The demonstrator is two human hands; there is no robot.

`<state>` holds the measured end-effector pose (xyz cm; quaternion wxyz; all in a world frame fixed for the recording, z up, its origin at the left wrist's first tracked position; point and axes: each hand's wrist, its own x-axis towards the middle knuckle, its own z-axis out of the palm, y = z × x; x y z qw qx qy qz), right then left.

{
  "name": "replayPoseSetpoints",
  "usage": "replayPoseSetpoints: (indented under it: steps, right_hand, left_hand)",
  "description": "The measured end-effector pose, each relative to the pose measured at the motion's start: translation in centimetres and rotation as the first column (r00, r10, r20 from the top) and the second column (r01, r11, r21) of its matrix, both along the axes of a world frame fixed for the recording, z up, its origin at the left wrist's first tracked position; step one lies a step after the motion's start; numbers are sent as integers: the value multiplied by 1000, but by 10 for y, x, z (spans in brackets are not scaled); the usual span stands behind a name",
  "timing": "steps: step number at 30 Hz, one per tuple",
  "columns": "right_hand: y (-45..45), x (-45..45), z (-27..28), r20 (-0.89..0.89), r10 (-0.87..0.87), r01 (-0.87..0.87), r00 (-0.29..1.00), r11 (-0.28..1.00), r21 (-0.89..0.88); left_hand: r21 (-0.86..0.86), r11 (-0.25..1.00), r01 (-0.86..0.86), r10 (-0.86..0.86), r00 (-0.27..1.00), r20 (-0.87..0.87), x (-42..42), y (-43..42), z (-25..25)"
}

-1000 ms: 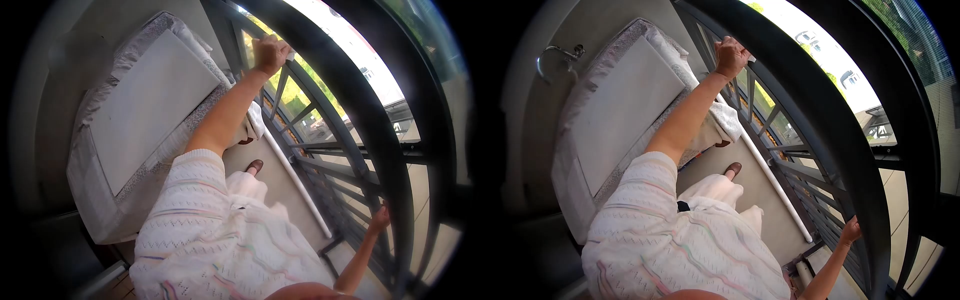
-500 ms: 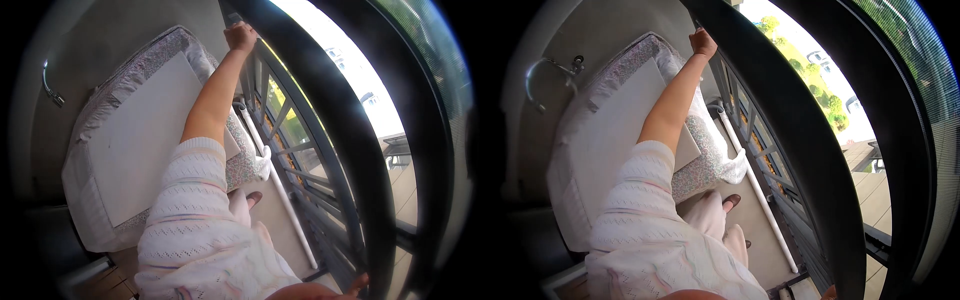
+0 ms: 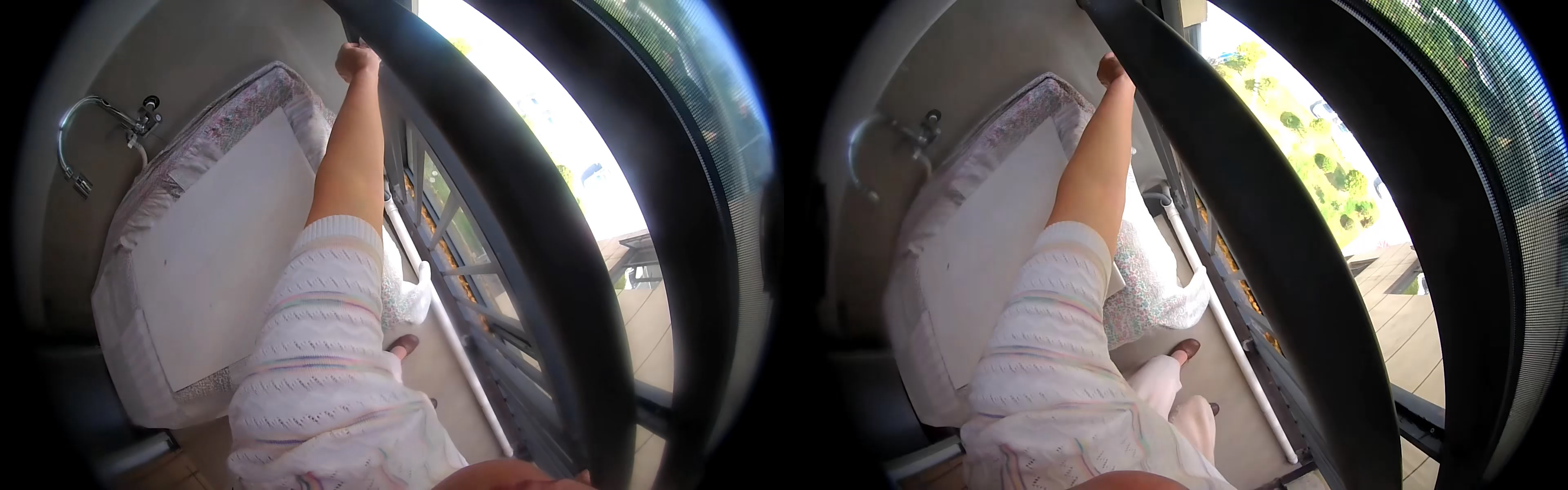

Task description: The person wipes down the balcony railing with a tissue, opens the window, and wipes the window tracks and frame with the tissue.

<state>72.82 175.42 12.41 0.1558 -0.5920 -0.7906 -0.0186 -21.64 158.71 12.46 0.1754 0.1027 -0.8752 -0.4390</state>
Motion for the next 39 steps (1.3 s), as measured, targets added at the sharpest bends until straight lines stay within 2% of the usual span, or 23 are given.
replayPoseSetpoints:
  steps: [1,3,4,10,13,16,19,20,22,23,24,25,26,27,28,29,31,32,35,36,37,38,39]
  right_hand:
    - [2,0,1,-5,6,-6,1000,1000,4]
    - [5,1,0,-9,22,-22,1000,1000,3]
    - [7,2,1,-10,34,-34,999,999,3]
    - [11,16,-3,-40,90,-90,995,996,3]
    - [17,28,-5,-62,128,-128,990,992,11]
    - [18,41,-9,-84,167,-167,982,986,8]
    - [10,29,8,-102,182,-188,978,981,-52]
    - [16,39,-6,7,241,-241,970,967,86]
    - [15,35,-5,-67,152,-148,986,987,64]
    - [13,32,-3,-30,172,-169,985,982,86]
    - [-4,13,21,-17,97,-98,995,994,-47]
    - [-11,5,31,-12,102,-102,995,993,-63]
    - [-9,6,29,6,94,-93,996,994,-64]
    - [-4,14,18,-31,182,-181,983,983,38]
    - [-7,12,21,-59,185,-183,981,982,34]
    - [-11,8,28,-51,173,-173,984,985,2]
    - [-11,8,27,-76,190,-191,979,982,6]
    - [-11,7,28,-81,198,-198,977,980,1]
    - [-11,8,29,-81,210,-210,974,978,7]
    - [-11,8,29,-91,214,-214,972,977,11]
    - [-11,6,30,-104,218,-218,970,976,17]
    - [-12,5,31,-97,218,-217,971,976,19]
    - [-13,4,31,-92,216,-215,972,976,21]
  left_hand:
    - [65,998,-2,-1,999,48,9,2,3]
    - [48,999,-22,16,993,119,21,6,8]
    - [136,988,-66,46,988,147,42,8,20]
    - [210,977,-41,25,997,78,136,20,28]
    - [182,983,27,-27,1000,-6,190,27,23]
    - [227,962,152,-117,980,-159,238,39,-4]
    - [126,959,254,-223,951,-216,330,40,8]
    - [165,933,320,-273,928,-255,352,44,0]
    - [170,900,402,-347,895,-279,415,45,8]
    - [170,870,463,-399,862,-312,439,44,5]
    - [283,776,563,-492,822,-287,459,47,-8]
    - [395,663,636,-576,771,-274,475,50,-21]
    - [755,338,561,-691,693,-206,506,41,-12]
    - [933,158,322,-795,602,-73,534,22,11]
    - [995,-69,71,-854,511,-95,550,4,10]
    - [943,-250,-220,-891,433,-135,562,-11,7]
    - [831,-513,-216,-844,302,-443,578,-27,-13]
    - [802,-546,-244,-833,262,-487,583,-31,-19]
    - [793,-556,-247,-827,255,-501,599,-33,-15]
    - [892,-451,-16,-867,246,-434,598,-36,-15]
    - [933,-294,208,-906,250,-341,598,-39,-15]
    - [935,-74,348,-929,317,-192,592,-41,-15]
    - [888,-56,457,-923,315,-221,577,-38,-13]
